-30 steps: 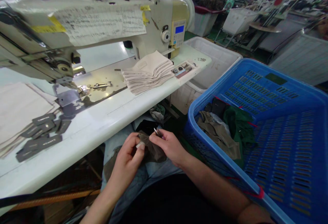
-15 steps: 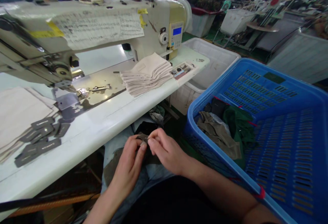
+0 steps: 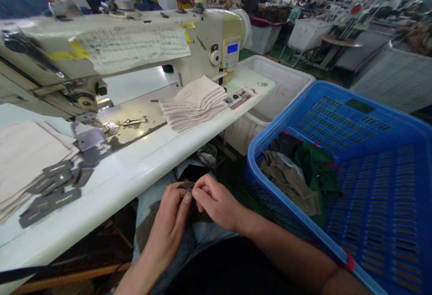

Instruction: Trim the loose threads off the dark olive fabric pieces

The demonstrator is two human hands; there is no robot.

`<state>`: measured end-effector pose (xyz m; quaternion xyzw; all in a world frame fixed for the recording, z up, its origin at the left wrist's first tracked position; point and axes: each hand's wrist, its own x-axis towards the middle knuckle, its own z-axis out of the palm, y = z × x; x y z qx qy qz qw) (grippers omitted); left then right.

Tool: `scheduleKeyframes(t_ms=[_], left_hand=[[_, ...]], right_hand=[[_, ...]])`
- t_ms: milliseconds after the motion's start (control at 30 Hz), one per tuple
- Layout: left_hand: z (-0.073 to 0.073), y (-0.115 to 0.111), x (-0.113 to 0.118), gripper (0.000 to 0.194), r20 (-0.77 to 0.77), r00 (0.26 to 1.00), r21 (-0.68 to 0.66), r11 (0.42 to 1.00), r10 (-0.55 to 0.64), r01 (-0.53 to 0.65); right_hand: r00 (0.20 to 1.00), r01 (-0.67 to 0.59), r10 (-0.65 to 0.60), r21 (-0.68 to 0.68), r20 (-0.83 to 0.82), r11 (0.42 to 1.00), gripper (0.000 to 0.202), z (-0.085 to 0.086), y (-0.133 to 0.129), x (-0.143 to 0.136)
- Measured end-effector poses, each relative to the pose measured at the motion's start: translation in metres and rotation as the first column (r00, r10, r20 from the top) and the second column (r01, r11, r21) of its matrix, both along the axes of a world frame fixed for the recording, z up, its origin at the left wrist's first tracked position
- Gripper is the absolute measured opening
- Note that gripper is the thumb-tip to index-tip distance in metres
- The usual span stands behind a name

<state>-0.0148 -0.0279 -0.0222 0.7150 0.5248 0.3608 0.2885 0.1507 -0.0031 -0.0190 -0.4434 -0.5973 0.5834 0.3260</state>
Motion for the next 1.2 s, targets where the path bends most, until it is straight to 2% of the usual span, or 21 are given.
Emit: scheduleKeyframes(t_ms=[200,333,567,767,867,933,1000,1067,1133,1200], left_hand=[[0.003,0.0,-0.001,0.018,-0.036,0.999,0.033,0.999,-0.015,0.016],[0.001,-0.002,-0.005,0.015,-0.1,0.994,0.056,0.998,-0.035,0.041],[-0.005,-0.002,-0.008,0.016,-0.165,0.983,0.063,0.994,-0.075,0.086],[-0.001,-0.002,-0.001,0.013,-0.076,0.996,0.05,0.998,-0.045,0.049],[0.0,-0.004,-0.001,0.014,-0.053,0.998,0.011,0.999,-0.044,0.045],[0.0,-0.005,-0.001,0.015,-0.062,0.996,0.004,0.998,-0.061,0.062],[0.0,-0.006,-0.002,0.016,-0.091,0.995,0.039,0.999,-0.034,0.037],[0.002,-0.007,-0.003,0.015,-0.121,0.991,0.119,0.992,0.049,-0.034],[0.005,-0.008,-0.002,0.014,-0.136,0.982,0.212,0.972,0.129,-0.098],[0.008,-0.011,0.0,0.013,-0.132,0.976,0.276,0.952,0.175,-0.134]], right_hand=[[0.99,0.01,-0.018,-0.056,-0.138,0.998,0.014,-0.005,0.002,-0.001],[0.966,-0.011,-0.042,-0.203,-0.254,0.979,0.016,-0.008,0.003,-0.004],[0.975,0.039,-0.103,-0.299,-0.199,0.953,0.014,-0.008,0.005,-0.004],[0.963,0.121,-0.17,-0.23,-0.209,0.966,0.015,-0.009,0.003,-0.002],[0.96,0.191,-0.208,-0.108,-0.188,0.976,0.022,-0.004,0.005,0.004],[0.98,0.164,-0.163,-0.005,-0.113,0.987,0.024,-0.001,0.007,0.007],[0.994,0.11,-0.109,0.093,-0.017,0.99,0.016,0.001,0.006,0.007],[0.99,0.125,-0.133,0.164,0.036,0.978,0.014,0.001,0.004,0.002],[0.978,0.209,-0.208,0.134,-0.021,0.969,0.016,0.001,0.0,-0.004],[0.953,0.264,-0.263,-0.017,-0.15,0.964,0.019,0.0,-0.002,-0.01]])
